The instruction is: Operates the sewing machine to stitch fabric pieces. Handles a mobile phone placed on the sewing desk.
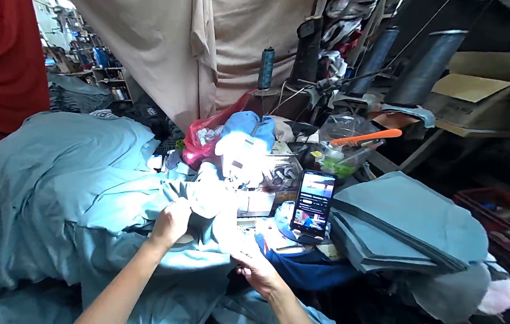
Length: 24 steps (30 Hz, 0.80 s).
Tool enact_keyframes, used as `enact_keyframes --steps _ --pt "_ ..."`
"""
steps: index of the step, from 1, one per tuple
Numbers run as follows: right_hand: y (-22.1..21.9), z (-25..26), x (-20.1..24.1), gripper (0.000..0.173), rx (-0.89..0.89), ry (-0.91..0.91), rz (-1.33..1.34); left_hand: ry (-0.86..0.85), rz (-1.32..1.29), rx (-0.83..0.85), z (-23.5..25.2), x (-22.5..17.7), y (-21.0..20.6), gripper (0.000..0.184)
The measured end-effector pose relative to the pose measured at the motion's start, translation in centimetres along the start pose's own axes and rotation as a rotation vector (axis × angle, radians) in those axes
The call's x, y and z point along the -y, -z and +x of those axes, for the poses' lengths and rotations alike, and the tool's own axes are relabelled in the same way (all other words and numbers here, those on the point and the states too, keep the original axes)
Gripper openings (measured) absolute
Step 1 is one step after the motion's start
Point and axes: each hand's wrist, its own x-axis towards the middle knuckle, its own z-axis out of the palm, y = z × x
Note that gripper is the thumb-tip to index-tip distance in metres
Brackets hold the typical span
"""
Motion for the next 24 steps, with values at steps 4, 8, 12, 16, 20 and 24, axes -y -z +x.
enact_keyframes --steps 4,8,12,16,20,24 --pt "0.3 0.0 -0.1 0.007 0.047 0.041 -0.023 -0.103 -0.113 0.064 1.4 -4.2 3.6 0.018" --pt "0.5 -0.2 -0.4 0.008 0.056 0.070 -0.117 -0.271 -0.107 0.179 -1.5 -7.7 3.2 0.024" --pt "0.8 -0.5 -1.0 0.014 0.038 0.064 -0.185 -0.311 -0.023 0.113 -4.9 -7.6 0.3 0.026" --pt "0.2 0.1 -0.4 0.014 -0.011 0.150 -0.200 -0.302 0.008 0.086 -4.2 -7.5 -1.1 0.025" --pt "-1.0 1.9 2.0 0.011 -0.080 0.202 -0.183 -0.254 0.070 0.022 -1.7 -7.5 -2.5 0.024" --pt "-1.7 3.3 3.9 0.010 -0.131 0.235 -0.168 -0.195 0.108 -0.020 -0.2 -8.0 -3.7 0.020"
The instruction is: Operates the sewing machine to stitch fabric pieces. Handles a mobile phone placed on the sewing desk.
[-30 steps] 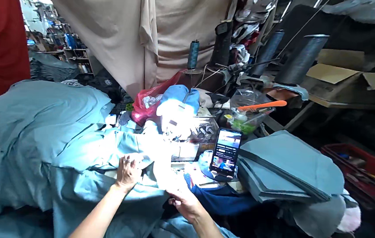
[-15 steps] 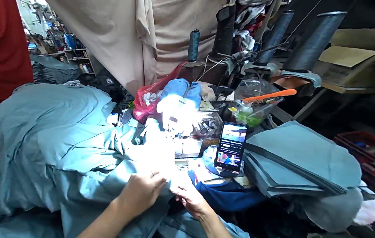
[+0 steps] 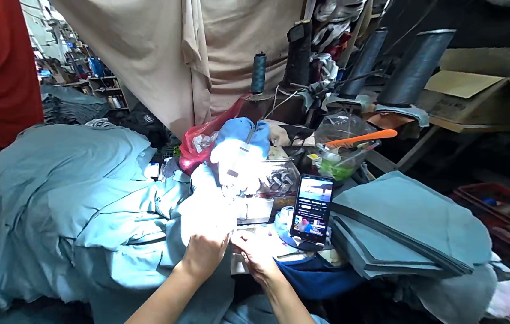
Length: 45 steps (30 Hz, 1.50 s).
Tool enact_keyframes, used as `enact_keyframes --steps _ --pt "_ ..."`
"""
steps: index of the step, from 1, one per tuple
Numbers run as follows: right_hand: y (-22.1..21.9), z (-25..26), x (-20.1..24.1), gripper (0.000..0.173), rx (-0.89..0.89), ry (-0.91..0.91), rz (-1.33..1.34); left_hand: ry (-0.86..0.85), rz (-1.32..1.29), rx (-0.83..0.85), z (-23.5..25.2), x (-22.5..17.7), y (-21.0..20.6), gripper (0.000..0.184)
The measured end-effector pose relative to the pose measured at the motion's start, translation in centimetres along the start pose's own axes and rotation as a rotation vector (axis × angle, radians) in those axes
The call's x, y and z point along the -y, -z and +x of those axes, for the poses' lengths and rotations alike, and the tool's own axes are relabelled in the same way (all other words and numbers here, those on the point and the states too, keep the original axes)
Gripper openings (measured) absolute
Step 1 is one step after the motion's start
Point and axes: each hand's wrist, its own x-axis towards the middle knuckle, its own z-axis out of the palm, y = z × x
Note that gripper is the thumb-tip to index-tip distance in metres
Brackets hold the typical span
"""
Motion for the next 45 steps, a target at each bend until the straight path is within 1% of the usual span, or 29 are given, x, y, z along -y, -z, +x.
enact_keyframes --steps 3,7,9,10,12,13,14,15,17,20,22,23,25,26,29,31,34,36,38,40,42,45 --pt "0.0 0.6 0.0 0.008 -0.023 0.033 0.010 0.045 0.038 0.023 0.3 -0.6 -0.3 0.021" --pt "0.1 1.2 -0.2 0.013 -0.010 0.062 -0.016 0.059 0.061 0.004 1.4 -0.9 -1.0 0.018" --pt "0.0 1.7 0.2 0.014 -0.010 0.069 -0.030 0.095 0.029 0.048 2.7 -0.7 -1.4 0.016" --pt "-0.2 1.9 0.7 0.015 -0.032 0.065 -0.034 0.154 -0.007 0.141 3.6 -0.6 -1.2 0.019" --pt "-0.6 2.2 1.4 0.016 -0.082 0.059 -0.043 0.349 -0.090 0.448 6.1 -0.4 -0.1 0.032" --pt "-0.6 2.5 1.4 0.015 -0.096 0.058 -0.042 0.436 -0.107 0.567 7.3 -0.2 0.3 0.036" --pt "-0.5 2.6 1.4 0.016 -0.106 0.060 -0.041 0.497 -0.113 0.621 8.1 -0.1 0.7 0.039" --pt "-0.5 2.6 1.3 0.016 -0.113 0.058 -0.045 0.520 -0.118 0.610 8.2 0.0 0.9 0.038" --pt "-0.2 2.2 1.0 0.014 -0.100 0.069 -0.081 0.484 -0.146 0.475 6.9 0.0 1.3 0.031" --pt "0.2 0.9 0.2 0.010 -0.067 0.103 -0.094 0.327 -0.128 0.202 3.4 -0.9 1.0 0.021" --pt "0.2 0.4 -0.2 0.011 -0.049 0.111 -0.085 0.262 -0.099 0.111 2.0 -1.4 0.4 0.019" --pt "0.2 0.3 -0.2 0.012 -0.050 0.106 -0.086 0.255 -0.086 0.115 1.8 -1.6 0.3 0.019" --pt "0.1 0.4 -0.2 0.012 -0.066 0.096 -0.073 0.280 -0.093 0.186 2.3 -2.0 0.5 0.022" --pt "0.0 0.6 -0.1 0.012 -0.079 0.098 -0.079 0.318 -0.105 0.258 3.0 -2.1 0.7 0.025" --pt "-0.4 1.6 0.7 0.015 -0.122 0.146 -0.151 0.492 -0.109 0.554 6.7 -1.8 1.0 0.035" --pt "-0.6 2.4 1.1 0.018 -0.137 0.149 -0.160 0.567 -0.103 0.662 8.8 -1.2 0.5 0.038" --pt "-0.7 3.0 1.4 0.018 -0.141 0.087 -0.141 0.600 -0.160 0.603 9.7 0.0 -0.6 0.036" --pt "-0.7 2.8 1.2 0.017 -0.134 0.090 -0.121 0.609 -0.204 0.584 9.4 0.3 -0.3 0.036" --pt "-0.4 2.3 0.6 0.014 -0.097 0.117 -0.103 0.612 -0.216 0.561 8.3 -0.2 0.8 0.034" --pt "-0.2 1.2 0.1 0.009 -0.046 0.103 -0.097 0.582 -0.184 0.518 6.3 -0.7 1.8 0.034" --pt "0.1 0.1 -0.2 0.006 -0.012 0.088 -0.117 0.497 -0.108 0.431 3.6 -0.8 2.3 0.031" --pt "0.4 -1.8 -0.2 0.004 -0.007 0.083 -0.145 0.279 0.000 0.204 -0.3 0.1 2.4 0.019"
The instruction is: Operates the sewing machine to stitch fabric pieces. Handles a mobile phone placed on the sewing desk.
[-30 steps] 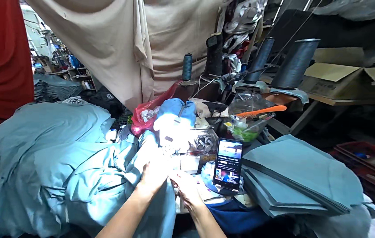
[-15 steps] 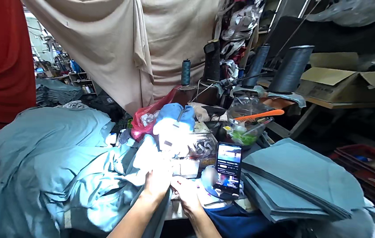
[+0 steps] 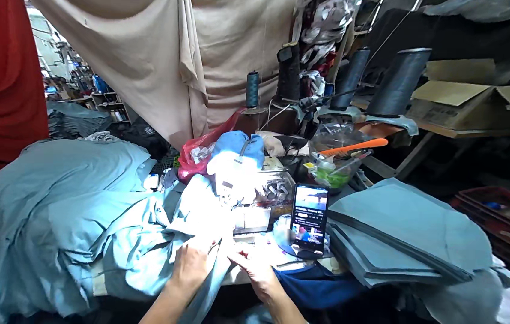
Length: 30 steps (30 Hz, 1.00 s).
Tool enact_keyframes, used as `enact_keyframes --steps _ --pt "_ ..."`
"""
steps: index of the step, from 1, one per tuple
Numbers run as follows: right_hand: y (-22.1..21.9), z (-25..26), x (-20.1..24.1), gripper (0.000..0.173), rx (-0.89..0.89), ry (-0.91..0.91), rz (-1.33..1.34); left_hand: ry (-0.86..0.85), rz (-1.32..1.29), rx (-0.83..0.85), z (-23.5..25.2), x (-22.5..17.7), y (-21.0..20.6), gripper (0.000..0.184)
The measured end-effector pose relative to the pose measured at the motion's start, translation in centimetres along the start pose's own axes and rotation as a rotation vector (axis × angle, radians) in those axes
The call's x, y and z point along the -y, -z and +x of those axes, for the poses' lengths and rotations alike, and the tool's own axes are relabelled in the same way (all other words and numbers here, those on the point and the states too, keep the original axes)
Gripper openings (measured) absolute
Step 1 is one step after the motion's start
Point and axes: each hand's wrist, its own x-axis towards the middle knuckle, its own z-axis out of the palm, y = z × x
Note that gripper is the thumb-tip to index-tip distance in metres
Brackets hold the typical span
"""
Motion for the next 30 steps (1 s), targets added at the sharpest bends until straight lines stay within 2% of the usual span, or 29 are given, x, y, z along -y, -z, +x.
enact_keyframes --steps 5,10,13,18,30 --pt "0.0 -3.3 -1.4 0.003 -0.013 0.005 0.062 -0.069 0.022 0.012 -4.3 2.4 0.4 0.018" --pt "-0.1 -4.3 -2.1 0.003 0.000 -0.015 0.126 -0.201 -0.234 -0.214 -6.2 2.1 -1.1 0.014" --pt "-0.2 -4.6 -1.9 0.001 0.023 -0.038 0.162 -0.222 -0.278 -0.301 -6.4 1.1 -2.0 0.013" --pt "-0.1 -5.1 -1.7 0.008 0.022 -0.007 0.177 -0.265 -0.281 -0.274 -6.5 1.1 -2.9 0.012" --pt "0.0 -5.7 -1.5 0.007 -0.025 0.033 0.124 -0.335 -0.329 -0.298 -6.7 0.5 -3.4 0.011"
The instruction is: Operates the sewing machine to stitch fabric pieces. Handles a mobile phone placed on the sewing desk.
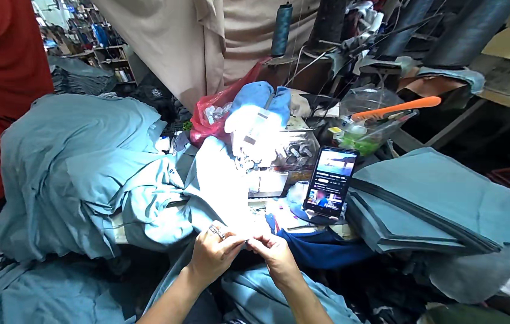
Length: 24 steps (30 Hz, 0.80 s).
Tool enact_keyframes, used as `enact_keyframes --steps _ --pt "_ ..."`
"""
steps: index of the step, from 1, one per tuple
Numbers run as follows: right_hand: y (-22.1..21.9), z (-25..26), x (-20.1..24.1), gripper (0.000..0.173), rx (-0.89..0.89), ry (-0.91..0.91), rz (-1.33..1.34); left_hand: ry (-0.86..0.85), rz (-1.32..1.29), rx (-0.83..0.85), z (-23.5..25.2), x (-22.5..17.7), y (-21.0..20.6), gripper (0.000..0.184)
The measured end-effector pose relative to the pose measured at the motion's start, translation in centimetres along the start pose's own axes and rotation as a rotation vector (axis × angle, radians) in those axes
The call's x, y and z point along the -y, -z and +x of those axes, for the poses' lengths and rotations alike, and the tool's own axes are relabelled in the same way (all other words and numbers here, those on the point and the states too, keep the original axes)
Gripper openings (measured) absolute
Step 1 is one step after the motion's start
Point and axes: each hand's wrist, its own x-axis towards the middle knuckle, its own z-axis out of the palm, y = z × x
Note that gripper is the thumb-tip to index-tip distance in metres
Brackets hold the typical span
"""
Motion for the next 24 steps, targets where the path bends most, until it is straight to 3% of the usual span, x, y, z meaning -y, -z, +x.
enact_keyframes --steps 9,13,15,19,24 --pt "-0.2 0.3 -0.1 0.008 -0.030 0.028 -0.042 -0.106 0.025 -0.028 -0.7 0.5 -0.7 0.015" --pt "-0.4 0.6 -0.3 0.008 -0.051 0.038 -0.114 -0.121 0.362 0.002 0.0 2.5 -1.9 0.041" --pt "-0.2 0.8 -1.3 0.009 -0.065 0.027 -0.219 -0.079 0.433 0.078 1.5 2.9 -2.1 0.055" --pt "-0.4 1.0 -2.0 0.010 -0.080 -0.027 -0.276 0.112 0.519 0.437 5.4 2.0 -2.0 0.093" --pt "-0.2 0.9 -1.9 0.008 -0.123 -0.007 -0.273 0.198 0.495 0.531 6.5 1.8 -2.1 0.097"
